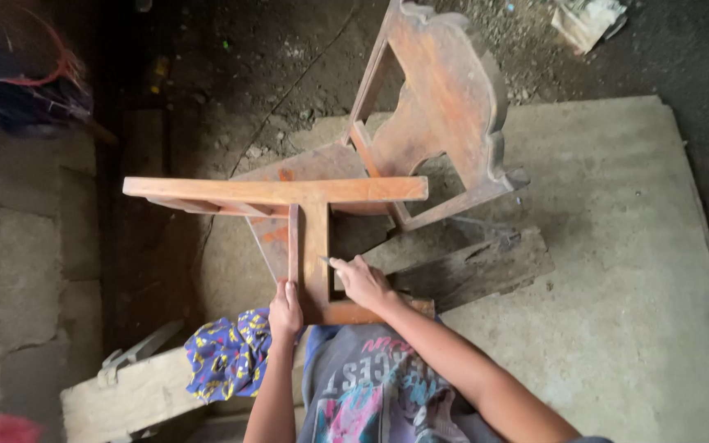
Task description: Scraping the surface of a wooden chair with a small knife to refine the wood surface.
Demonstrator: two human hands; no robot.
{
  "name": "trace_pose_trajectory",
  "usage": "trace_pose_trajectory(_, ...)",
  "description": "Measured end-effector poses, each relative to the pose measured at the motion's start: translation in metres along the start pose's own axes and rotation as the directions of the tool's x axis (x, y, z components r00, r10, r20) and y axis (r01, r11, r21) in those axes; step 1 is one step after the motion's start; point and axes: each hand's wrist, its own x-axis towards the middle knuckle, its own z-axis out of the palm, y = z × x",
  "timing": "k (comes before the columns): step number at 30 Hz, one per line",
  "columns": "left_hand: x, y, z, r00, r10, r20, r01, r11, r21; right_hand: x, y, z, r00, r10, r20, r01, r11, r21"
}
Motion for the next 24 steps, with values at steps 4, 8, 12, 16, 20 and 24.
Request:
trace_pose_trajectory(4, 0.003, -0.003, 0.002, 1.0, 0.004, -0.007, -0.004, 1.0, 0.003, 0.005, 0.003, 0.002, 1.0, 0.011, 0.01, -0.01, 0.997, -0.083)
trace_pose_trajectory(8, 0.009, -0.014, 0.009, 1.0, 0.011, -0.009, -0.011, 1.0, 0.015, 0.019, 0.027, 0.025, 0.999, 0.03, 0.041, -0.027, 0.997, -0.076)
trace_pose_trajectory(12, 0.009, -0.013, 0.007, 1.0, 0.01, 0.0, -0.01, 1.0, 0.022, 0.009, 0.01, 0.004, 0.998, 0.034, 0.047, -0.032, 0.998, -0.047)
trace_pose_trajectory(16, 0.008, -0.011, 0.007, 1.0, 0.015, -0.007, -0.014, 1.0, 0.028, 0.017, 0.013, 0.0, 0.996, 0.062, 0.066, -0.059, 0.997, -0.057)
trace_pose_trajectory(20, 0.009, -0.013, 0.008, 1.0, 0.018, -0.01, -0.018, 0.999, 0.028, 0.02, 0.015, 0.002, 0.991, 0.1, 0.094, -0.1, 0.995, -0.007)
trace_pose_trajectory(24, 0.007, -0.01, 0.005, 1.0, 0.012, 0.003, -0.012, 1.0, 0.024, 0.023, 0.019, 0.01, 0.99, 0.114, 0.08, -0.117, 0.992, 0.039)
